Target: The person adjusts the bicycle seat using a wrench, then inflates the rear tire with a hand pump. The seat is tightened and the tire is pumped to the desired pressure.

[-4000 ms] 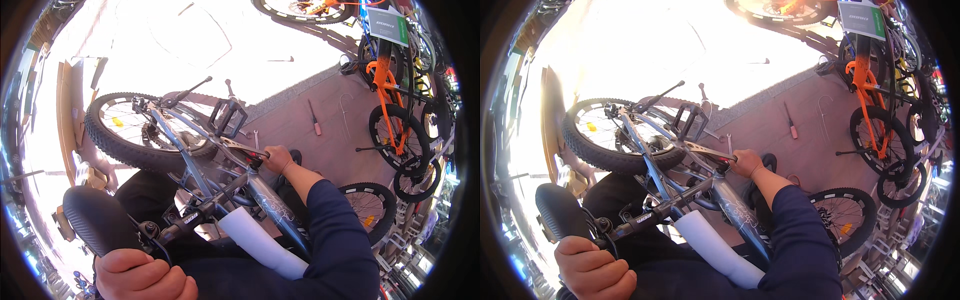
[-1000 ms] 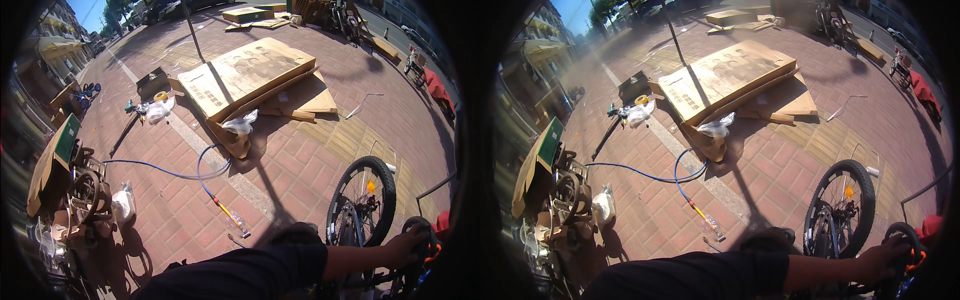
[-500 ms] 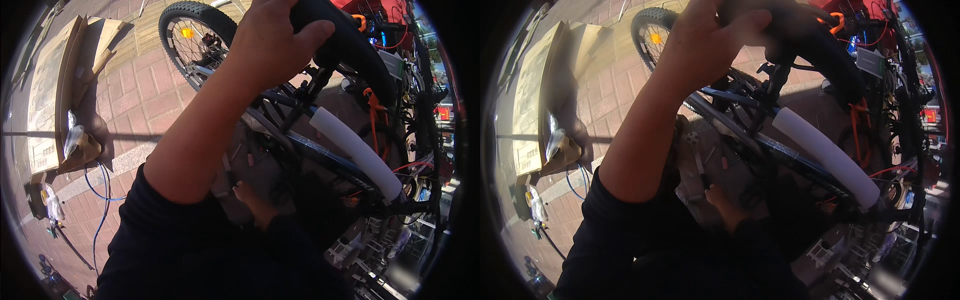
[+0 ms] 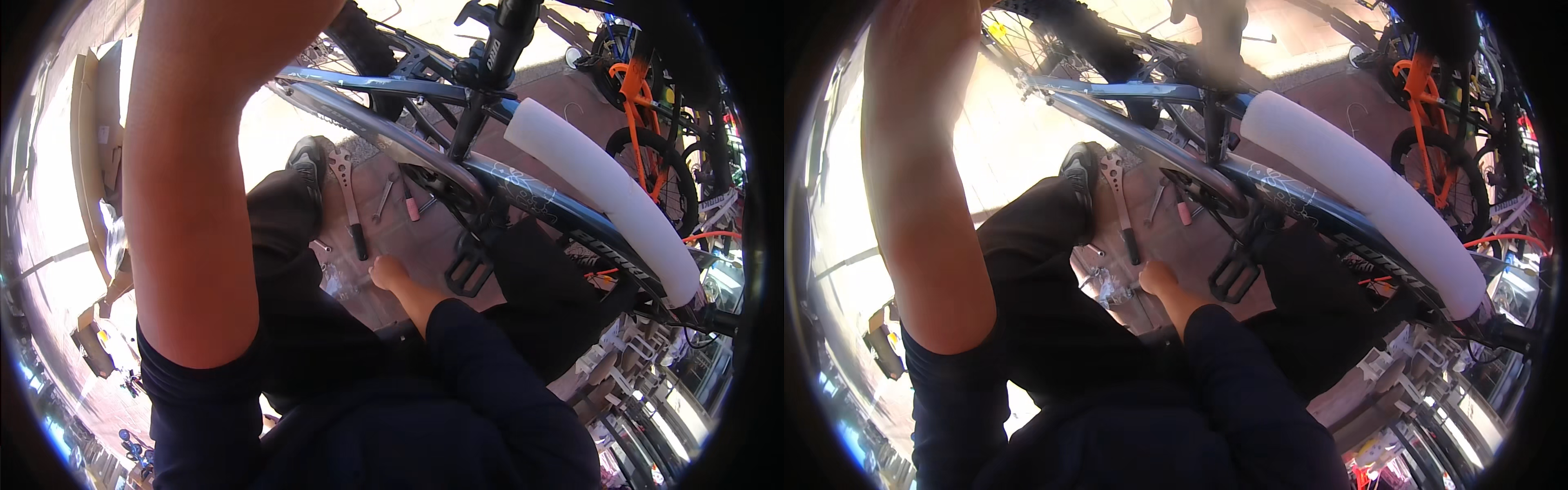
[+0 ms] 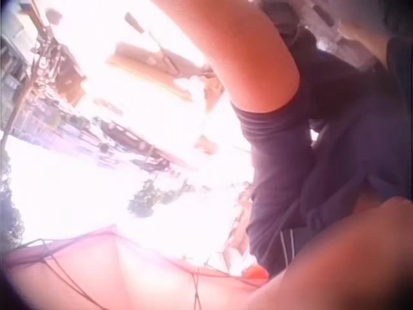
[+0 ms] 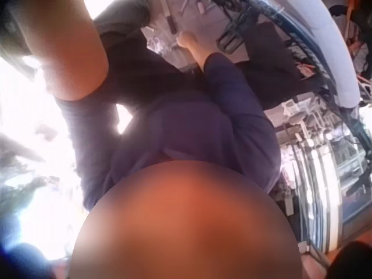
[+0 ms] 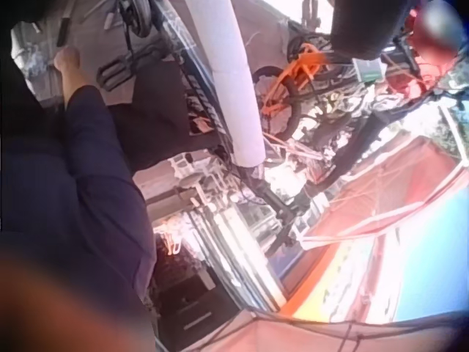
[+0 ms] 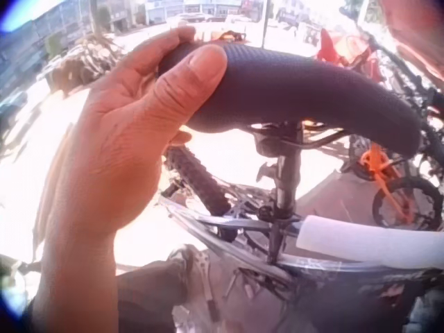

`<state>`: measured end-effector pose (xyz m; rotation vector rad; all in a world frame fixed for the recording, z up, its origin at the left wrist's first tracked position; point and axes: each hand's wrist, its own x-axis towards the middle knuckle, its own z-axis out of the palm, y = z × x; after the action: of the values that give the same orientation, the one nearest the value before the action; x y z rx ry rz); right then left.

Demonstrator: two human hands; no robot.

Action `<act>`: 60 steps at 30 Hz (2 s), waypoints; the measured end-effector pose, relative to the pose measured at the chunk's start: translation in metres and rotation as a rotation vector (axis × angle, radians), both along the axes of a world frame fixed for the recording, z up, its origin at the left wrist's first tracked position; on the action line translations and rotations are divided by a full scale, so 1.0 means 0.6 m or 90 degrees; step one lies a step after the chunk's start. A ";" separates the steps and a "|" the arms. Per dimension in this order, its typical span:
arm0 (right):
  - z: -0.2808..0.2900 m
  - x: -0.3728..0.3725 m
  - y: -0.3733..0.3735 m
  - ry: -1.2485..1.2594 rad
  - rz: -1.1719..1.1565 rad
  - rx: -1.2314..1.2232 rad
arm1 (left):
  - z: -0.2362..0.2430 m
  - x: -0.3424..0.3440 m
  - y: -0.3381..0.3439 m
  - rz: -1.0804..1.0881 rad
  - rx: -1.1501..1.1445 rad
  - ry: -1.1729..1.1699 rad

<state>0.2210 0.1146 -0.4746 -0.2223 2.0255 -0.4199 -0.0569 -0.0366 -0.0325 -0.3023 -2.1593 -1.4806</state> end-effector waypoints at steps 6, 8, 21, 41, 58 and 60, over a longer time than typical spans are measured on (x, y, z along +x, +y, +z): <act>0.012 -0.014 -0.004 -0.019 -0.047 -0.005 | -0.008 -0.013 -0.001 -0.002 0.003 -0.023; 0.028 -0.025 -0.001 -0.002 -0.020 -0.023 | -0.007 -0.013 0.002 -0.005 0.006 -0.023; 0.336 -0.162 -0.006 -0.005 -0.026 -0.179 | -0.006 -0.018 0.042 -0.090 0.190 0.006; 0.544 -0.181 0.452 0.360 -0.945 -0.750 | -0.065 -0.113 0.022 -0.210 0.722 -0.148; 0.523 -0.242 0.467 0.538 -0.853 -0.714 | -0.085 -0.045 0.015 -0.198 0.756 -0.059; 0.534 -0.234 0.464 0.509 -0.899 -0.574 | -0.076 -0.036 0.035 -0.102 0.665 -0.047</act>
<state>0.0806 0.3928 -0.1541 0.6833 2.2831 -2.4237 -0.0782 -0.0153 -0.0780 -0.0344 -1.1569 -2.4783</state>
